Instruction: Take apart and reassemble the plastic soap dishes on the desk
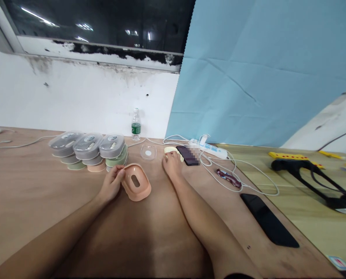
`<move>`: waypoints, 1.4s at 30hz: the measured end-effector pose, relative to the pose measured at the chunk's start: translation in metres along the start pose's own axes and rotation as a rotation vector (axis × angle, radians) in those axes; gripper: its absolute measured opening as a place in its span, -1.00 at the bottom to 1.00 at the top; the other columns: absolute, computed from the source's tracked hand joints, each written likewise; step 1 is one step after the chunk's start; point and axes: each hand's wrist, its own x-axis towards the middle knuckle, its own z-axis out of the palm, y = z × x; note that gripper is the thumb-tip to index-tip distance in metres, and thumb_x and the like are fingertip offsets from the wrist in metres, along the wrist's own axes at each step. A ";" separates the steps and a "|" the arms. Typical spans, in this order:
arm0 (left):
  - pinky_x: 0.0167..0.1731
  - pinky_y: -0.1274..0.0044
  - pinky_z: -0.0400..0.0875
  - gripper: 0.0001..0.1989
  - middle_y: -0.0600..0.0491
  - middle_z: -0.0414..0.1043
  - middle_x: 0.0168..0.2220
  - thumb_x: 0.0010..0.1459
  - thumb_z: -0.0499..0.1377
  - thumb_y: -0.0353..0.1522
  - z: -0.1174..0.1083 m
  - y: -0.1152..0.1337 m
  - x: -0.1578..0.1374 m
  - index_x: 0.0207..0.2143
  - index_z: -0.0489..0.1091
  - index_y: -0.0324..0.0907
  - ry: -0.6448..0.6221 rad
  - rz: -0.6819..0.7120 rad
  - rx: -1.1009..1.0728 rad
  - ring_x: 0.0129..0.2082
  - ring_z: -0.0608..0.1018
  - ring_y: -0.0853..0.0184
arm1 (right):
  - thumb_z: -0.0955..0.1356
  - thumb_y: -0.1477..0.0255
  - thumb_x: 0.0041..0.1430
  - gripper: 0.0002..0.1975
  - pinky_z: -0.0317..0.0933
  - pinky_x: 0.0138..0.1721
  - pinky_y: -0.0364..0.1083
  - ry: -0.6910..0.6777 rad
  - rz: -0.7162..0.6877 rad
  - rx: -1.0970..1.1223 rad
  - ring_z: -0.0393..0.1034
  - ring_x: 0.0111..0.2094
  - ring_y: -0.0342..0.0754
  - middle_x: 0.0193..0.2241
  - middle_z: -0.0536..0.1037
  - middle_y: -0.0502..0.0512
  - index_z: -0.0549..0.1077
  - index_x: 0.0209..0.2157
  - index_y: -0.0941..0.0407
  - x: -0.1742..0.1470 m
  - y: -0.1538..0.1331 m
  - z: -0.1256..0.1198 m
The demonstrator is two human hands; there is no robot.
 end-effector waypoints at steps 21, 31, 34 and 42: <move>-0.54 0.55 0.37 -0.51 0.07 0.44 -0.45 0.14 0.07 0.01 -0.003 0.000 0.010 -0.21 0.36 -0.26 0.044 -0.162 -0.162 -0.59 0.45 0.41 | 0.43 0.13 0.03 -0.70 0.23 -0.46 -0.12 0.074 -0.984 0.466 0.33 -0.50 -0.14 -0.51 0.47 0.02 0.41 -0.51 0.06 -0.063 -0.065 -0.049; -0.58 0.58 0.36 -0.55 0.06 0.43 -0.42 0.14 0.10 -0.06 0.003 0.000 0.002 -0.15 0.32 -0.27 -0.118 -0.147 -0.063 -0.62 0.41 0.47 | 0.31 0.13 0.13 -0.58 0.15 -0.41 -0.14 0.080 -0.355 0.195 0.29 -0.50 -0.12 -0.61 0.39 0.03 0.26 -0.67 0.07 -0.025 -0.011 -0.031; -0.55 0.58 0.36 -0.58 0.04 0.43 -0.41 0.15 0.10 -0.09 0.004 0.001 0.000 -0.14 0.34 -0.26 -0.158 -0.124 -0.010 -0.56 0.43 0.44 | 0.31 0.13 0.14 -0.60 0.14 -0.40 -0.14 0.077 -0.285 0.185 0.29 -0.48 -0.10 -0.61 0.38 0.02 0.28 -0.64 0.08 -0.024 -0.010 -0.030; -0.39 0.49 0.37 -0.69 0.01 0.48 -0.39 0.18 0.09 -0.16 -0.001 0.006 -0.008 -0.17 0.44 -0.18 -0.254 0.114 0.354 -0.43 0.48 0.32 | 0.32 0.16 0.12 -0.69 0.18 -0.31 -0.11 0.159 -0.133 0.235 0.34 -0.37 -0.06 -0.50 0.44 0.05 0.34 -0.55 0.08 -0.021 -0.005 -0.028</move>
